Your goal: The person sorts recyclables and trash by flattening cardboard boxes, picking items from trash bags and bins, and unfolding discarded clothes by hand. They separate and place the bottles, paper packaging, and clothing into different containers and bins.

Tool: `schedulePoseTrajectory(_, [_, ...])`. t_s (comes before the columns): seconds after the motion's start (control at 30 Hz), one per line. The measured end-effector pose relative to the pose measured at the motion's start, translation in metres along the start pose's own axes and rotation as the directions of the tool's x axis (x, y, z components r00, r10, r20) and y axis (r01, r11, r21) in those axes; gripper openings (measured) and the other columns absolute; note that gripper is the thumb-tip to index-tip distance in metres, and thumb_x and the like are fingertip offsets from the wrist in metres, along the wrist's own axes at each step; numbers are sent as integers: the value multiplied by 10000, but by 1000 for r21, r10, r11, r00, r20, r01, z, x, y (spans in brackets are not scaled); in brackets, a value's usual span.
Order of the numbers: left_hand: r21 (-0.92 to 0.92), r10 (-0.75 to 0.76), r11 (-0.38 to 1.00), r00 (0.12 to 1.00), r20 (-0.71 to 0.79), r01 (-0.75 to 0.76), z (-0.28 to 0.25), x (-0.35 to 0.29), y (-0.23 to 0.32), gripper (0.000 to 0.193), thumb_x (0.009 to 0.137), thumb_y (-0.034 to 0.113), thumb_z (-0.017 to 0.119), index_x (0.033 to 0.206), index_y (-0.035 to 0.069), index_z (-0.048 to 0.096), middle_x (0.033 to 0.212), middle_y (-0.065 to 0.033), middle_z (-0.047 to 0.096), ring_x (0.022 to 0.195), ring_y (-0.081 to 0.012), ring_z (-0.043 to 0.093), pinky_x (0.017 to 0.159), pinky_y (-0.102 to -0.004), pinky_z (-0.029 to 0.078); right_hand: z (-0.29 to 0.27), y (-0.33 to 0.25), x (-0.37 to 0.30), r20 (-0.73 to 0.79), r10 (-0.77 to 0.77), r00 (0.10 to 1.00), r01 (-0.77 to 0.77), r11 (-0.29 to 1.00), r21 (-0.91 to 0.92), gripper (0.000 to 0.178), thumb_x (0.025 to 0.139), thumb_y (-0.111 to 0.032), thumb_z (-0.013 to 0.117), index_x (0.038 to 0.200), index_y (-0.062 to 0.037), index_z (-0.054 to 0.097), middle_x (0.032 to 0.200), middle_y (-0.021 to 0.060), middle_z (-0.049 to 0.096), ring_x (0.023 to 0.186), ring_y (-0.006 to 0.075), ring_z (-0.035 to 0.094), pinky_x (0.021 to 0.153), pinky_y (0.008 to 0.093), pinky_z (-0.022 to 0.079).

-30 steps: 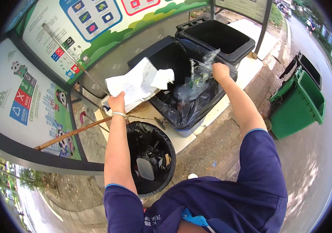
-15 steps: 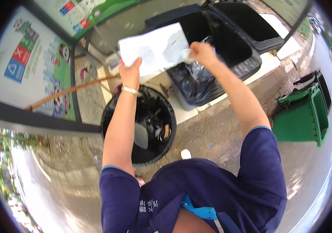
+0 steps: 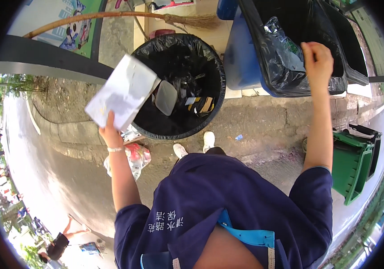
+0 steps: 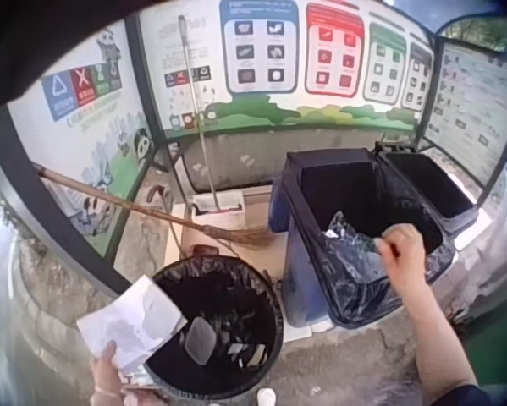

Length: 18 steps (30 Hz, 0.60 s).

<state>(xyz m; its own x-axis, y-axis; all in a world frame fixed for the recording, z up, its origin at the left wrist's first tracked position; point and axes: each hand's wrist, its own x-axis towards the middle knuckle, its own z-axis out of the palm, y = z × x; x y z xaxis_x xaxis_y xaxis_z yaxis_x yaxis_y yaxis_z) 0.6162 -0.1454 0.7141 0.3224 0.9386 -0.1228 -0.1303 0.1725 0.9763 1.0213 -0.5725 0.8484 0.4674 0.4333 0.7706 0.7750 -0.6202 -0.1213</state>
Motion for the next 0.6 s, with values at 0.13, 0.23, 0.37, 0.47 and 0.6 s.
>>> schedulePoseTrajectory(0.13, [39, -186, 976, 916, -357, 214, -103, -41, -62, 438, 808, 98, 713, 1181, -68, 554, 1158, -120, 610, 1012, -202, 595, 864, -350, 485, 70, -134, -56, 287, -153, 946, 23, 911, 411, 168, 741, -157, 735, 842, -85, 622, 891, 89, 635, 846, 285, 610, 731, 385, 500])
schedulePoseTrajectory(0.23, [90, -238, 955, 913, -332, 282, -117, -74, -70, 606, 810, 76, 706, 1327, -57, 420, 1230, -116, 562, 1060, -222, 570, 932, -345, 450, 156, -183, -144, 807, -100, 582, -185, 950, 251, 374, 775, -233, 718, 1090, -74, 594, 1109, 129, 598, 1040, 306, 573, 843, 422, 481])
schedulePoseTrajectory(0.37, [522, 119, 851, 945, -305, 61, -144, -92, -71, 733, 788, -55, 645, 1436, 43, 316, 1374, -131, 432, 1150, -199, 500, 990, -345, 405, 256, -208, -234, 964, 117, 238, -120, 989, -90, 647, 741, -257, 744, 1305, -121, 457, 1241, 167, 504, 1149, 345, 501, 915, 453, 440])
schedulePoseTrajectory(0.47, [473, 102, 880, 989, -107, -40, -158, -97, -50, 786, 774, -97, 579, 1469, 86, 260, 1393, -114, 404, 1139, -195, 500, 998, -346, 398, 287, -218, -263, 966, 257, 32, -3, 966, -257, 752, 689, -280, 781, 1336, -134, 425, 1214, 142, 563, 1131, 331, 530, 915, 425, 453])
schedulePoseTrajectory(0.6, [757, 108, 575, 946, 307, -311, -172, -90, -31, 484, 697, -130, 520, 1135, 52, 616, 1105, -105, 590, 1021, -233, 574, 904, -330, 448, 305, -227, -271, 926, 338, -171, -173, 915, -366, 575, 736, -218, 728, 1264, -116, 523, 1213, 120, 577, 1158, 323, 521, 890, 401, 491])
